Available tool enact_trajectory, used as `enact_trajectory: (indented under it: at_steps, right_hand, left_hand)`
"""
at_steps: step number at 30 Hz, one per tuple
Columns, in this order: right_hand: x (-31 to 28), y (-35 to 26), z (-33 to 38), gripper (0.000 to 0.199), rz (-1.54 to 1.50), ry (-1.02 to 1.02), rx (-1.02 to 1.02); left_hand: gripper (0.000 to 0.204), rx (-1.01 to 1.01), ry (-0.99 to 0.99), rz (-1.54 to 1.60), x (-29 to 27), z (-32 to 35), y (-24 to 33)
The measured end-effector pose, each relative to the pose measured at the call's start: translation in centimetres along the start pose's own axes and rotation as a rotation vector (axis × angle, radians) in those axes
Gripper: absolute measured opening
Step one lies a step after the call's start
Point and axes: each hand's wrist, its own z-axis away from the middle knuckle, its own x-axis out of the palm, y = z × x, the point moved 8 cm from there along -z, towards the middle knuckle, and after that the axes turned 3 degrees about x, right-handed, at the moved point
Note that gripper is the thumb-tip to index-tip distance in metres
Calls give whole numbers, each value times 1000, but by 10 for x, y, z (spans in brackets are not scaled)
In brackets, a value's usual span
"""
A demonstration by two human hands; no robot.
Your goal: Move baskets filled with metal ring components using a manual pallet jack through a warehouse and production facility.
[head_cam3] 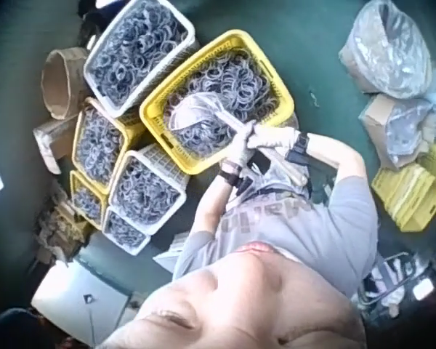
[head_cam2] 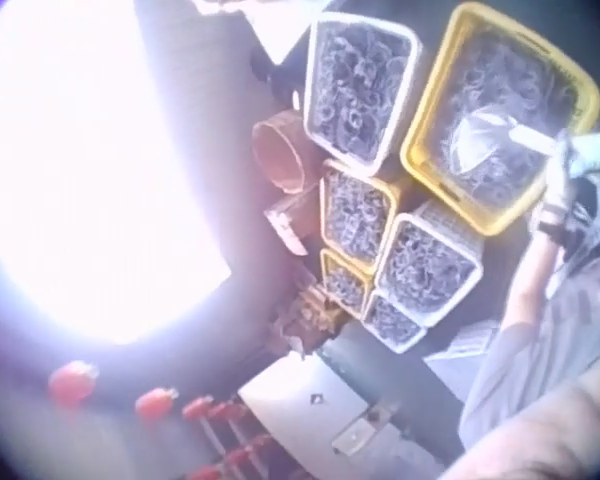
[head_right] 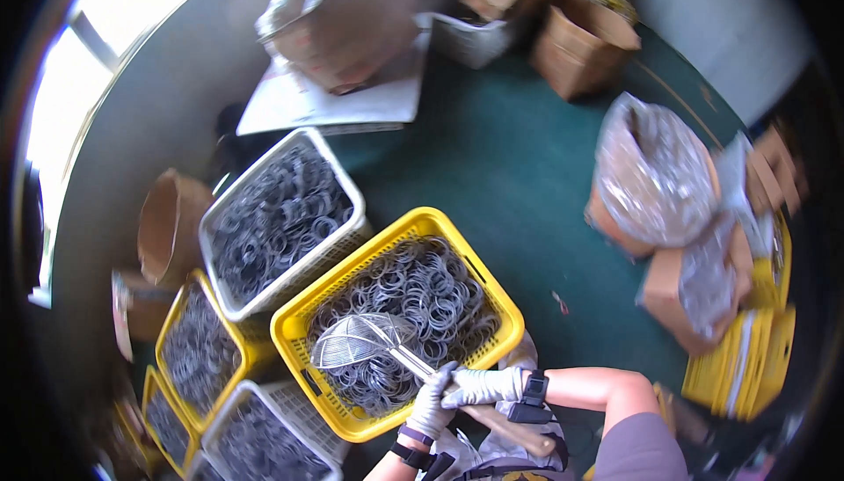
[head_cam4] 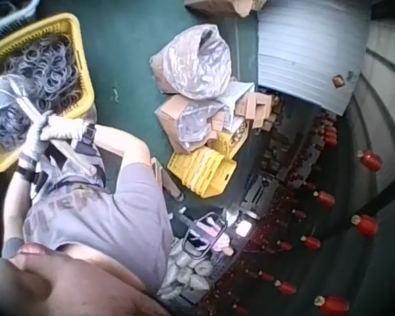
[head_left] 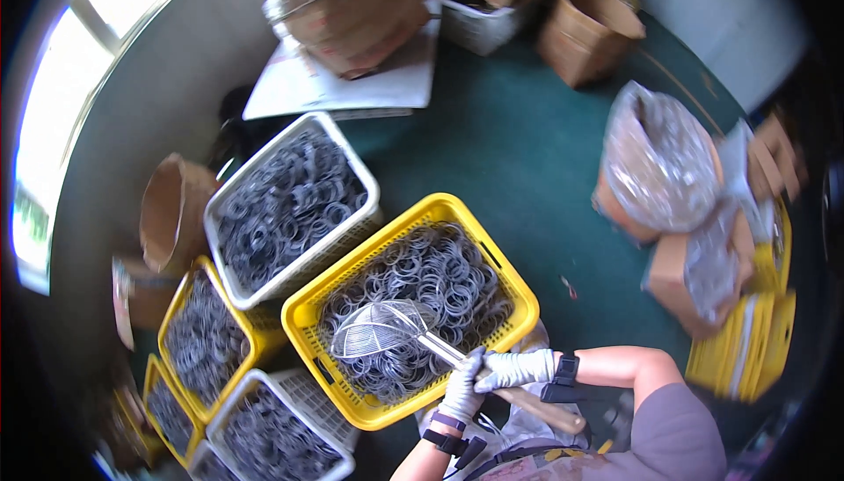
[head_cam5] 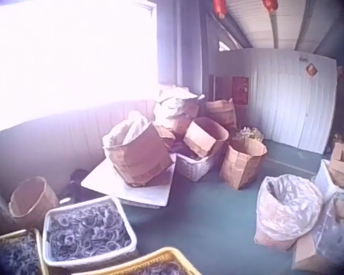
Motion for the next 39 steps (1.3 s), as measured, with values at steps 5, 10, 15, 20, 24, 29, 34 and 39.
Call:
enact_trajectory:
  at_steps: [5, 10, 15, 20, 24, 29, 34, 39]
  right_hand:
    - [-28, -65, 22, 47, 218, -364, 360]
    - [-158, -40, 29, 45, 851, -109, 251]
    - [-342, 72, 80, 39, 957, 449, 645]
    - [-455, 218, 171, 39, 855, 845, 922]
    - [-470, 329, 196, 40, 738, 838, 1120]
    - [-523, 502, 190, 27, 631, 899, 1131]
    - [-570, 594, 168, 37, 626, 1119, 1075]
    - [-597, 613, 161, 45, 558, 1441, 1067]
  left_hand:
    - [29, 404, 101, 681, 1, -8, 12]
    - [30, 303, 360, 1171, 8, 23, -27]
    - [27, 156, 402, 1120, -14, 53, -96]
    - [40, -225, 775, 378, -15, 98, -149]
    - [34, -397, 727, 63, -27, 113, -202]
    - [12, -738, 760, -128, -35, 55, -236]
    - [14, -799, 819, -199, -64, 11, -257]
    - [16, -815, 933, -116, -78, 1, -281]
